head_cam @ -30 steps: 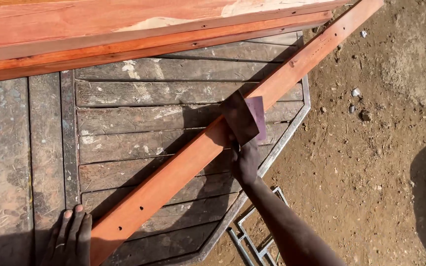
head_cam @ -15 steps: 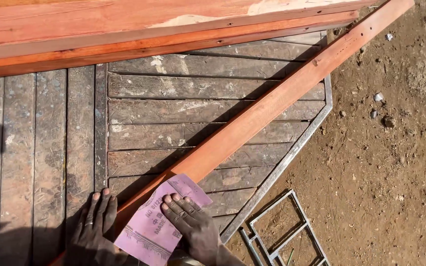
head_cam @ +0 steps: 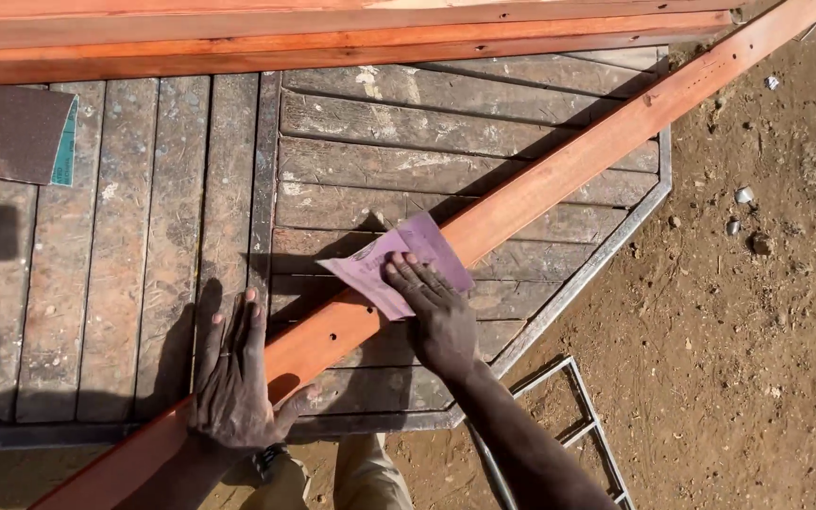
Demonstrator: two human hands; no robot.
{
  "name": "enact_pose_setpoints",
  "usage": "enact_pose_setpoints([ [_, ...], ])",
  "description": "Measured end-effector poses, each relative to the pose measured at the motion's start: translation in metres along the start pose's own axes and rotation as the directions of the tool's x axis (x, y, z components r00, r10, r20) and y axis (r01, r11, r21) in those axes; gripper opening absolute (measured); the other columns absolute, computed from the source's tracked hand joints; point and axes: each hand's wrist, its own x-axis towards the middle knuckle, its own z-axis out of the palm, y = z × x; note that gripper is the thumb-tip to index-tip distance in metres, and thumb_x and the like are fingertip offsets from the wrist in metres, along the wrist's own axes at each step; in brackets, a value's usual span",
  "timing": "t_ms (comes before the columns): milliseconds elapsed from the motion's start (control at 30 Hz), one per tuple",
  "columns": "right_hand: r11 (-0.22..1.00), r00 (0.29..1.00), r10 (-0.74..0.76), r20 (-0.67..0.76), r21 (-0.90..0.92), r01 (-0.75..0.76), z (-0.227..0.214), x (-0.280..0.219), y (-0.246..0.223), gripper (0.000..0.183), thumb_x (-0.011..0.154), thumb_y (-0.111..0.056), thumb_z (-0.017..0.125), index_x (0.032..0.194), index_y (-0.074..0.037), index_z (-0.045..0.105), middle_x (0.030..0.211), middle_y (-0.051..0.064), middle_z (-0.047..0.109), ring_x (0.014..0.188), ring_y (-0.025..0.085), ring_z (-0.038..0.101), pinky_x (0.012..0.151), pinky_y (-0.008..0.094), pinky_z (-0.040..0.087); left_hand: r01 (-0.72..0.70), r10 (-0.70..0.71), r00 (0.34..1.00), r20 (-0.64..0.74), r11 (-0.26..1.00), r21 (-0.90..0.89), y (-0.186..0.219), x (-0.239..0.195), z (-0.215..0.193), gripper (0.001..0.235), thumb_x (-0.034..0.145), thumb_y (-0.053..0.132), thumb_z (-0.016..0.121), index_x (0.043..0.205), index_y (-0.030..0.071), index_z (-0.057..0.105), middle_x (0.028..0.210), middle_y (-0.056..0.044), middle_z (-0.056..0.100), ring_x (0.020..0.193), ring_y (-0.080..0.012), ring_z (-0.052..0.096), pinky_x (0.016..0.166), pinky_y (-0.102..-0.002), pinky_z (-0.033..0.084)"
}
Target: Sand the surfaces and edges of a wooden plank using a piece of sandpaper
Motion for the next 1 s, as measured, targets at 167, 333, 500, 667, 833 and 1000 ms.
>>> enact_pose_setpoints([
  [167, 0.607, 0.67, 0.707, -0.226, -0.292, -0.739, 0.094, -0.073, 0.26, 0.031, 0.082, -0.002, 0.066, 0.103, -0.021, 0.077, 0.137, -0.006, 0.067, 0.107, 0.035, 0.072, 0.086, 0.049, 0.062, -0.154, 0.144, 0.944, -0.295, 0.988, -0.011, -0.004, 0.005, 0.0, 0.103, 0.096, 0.07, 0.037, 0.151, -0.017, 0.036, 0.156, -0.04, 0.04, 0.142, -0.0494, 0.046, 0.123, -0.058, 0.027],
  [333, 0.989, 0.961, 0.085, -0.264, -0.097, -0.114, 0.055, 0.001, -0.132, 0.06, 0.073, -0.009, 0.062, 0.132, -0.003, 0.067, 0.145, 0.014, 0.063, 0.136, 0.031, 0.057, 0.116, 0.043, 0.042, -0.135, 0.117, 0.937, -0.329, 0.99, -0.032, -0.002, -0.033, -0.042, 0.091, 0.098, 0.063, 0.046, 0.153, -0.009, 0.04, 0.159, -0.036, 0.036, 0.147, -0.0546, 0.035, 0.12, -0.067, 0.024],
  [500, 0.998, 0.992, 0.065, -0.104, 0.011, -0.064, 0.022, 0.002, -0.141, 0.071, 0.074, -0.007, 0.066, 0.145, -0.006, 0.059, 0.149, 0.016, 0.059, 0.139, 0.035, 0.053, 0.117, 0.046, 0.04, -0.179, 0.161, 0.948, -0.275, 0.983, -0.039, 0.051, -0.022, -0.055, 0.053, 0.099, 0.036, 0.056, 0.138, 0.0, 0.06, 0.151, -0.021, 0.055, 0.143, -0.0378, 0.05, 0.123, -0.056, 0.032],
  [667, 0.871, 0.919, -0.031, 0.393, 0.462, -0.168, 0.0, -0.005, -0.053, 0.068, 0.069, -0.004, 0.06, 0.135, -0.016, 0.067, 0.14, 0.005, 0.067, 0.133, 0.032, 0.057, 0.111, 0.046, 0.047, 0.091, -0.073, 0.99, 0.117, 0.985, -0.149, 0.068, 0.001, -0.012, 0.076, 0.103, 0.051, 0.046, 0.16, 0.003, 0.035, 0.154, -0.029, 0.048, 0.146, -0.0428, 0.042, 0.12, -0.057, 0.025],
  [833, 0.841, 0.854, 0.52, -0.014, 0.187, -0.508, -0.054, 0.072, 0.039, 0.028, 0.093, -0.013, 0.071, 0.115, -0.03, 0.079, 0.103, -0.002, 0.079, 0.103, 0.03, 0.074, 0.09, 0.045, 0.058, 0.162, -0.169, 0.882, 0.44, 0.985, 0.054, 0.066, 0.026, 0.041, 0.087, 0.09, 0.045, 0.06, 0.161, 0.006, 0.026, 0.169, -0.025, 0.019, 0.153, -0.0494, 0.021, 0.116, -0.068, 0.023],
  [1000, 0.846, 0.879, 0.364, -0.309, -0.285, -0.45, 0.014, 0.065, 0.182, 0.036, 0.092, -0.028, 0.08, 0.127, -0.034, 0.072, 0.142, -0.009, 0.067, 0.139, 0.02, 0.052, 0.108, 0.048, 0.028, 0.108, -0.165, 0.962, 0.219, 0.962, 0.249, 0.098, 0.072, 0.071, 0.085, 0.091, 0.024, 0.061, 0.165, 0.009, 0.023, 0.168, -0.023, 0.031, 0.152, -0.0466, 0.032, 0.119, -0.064, 0.026],
])
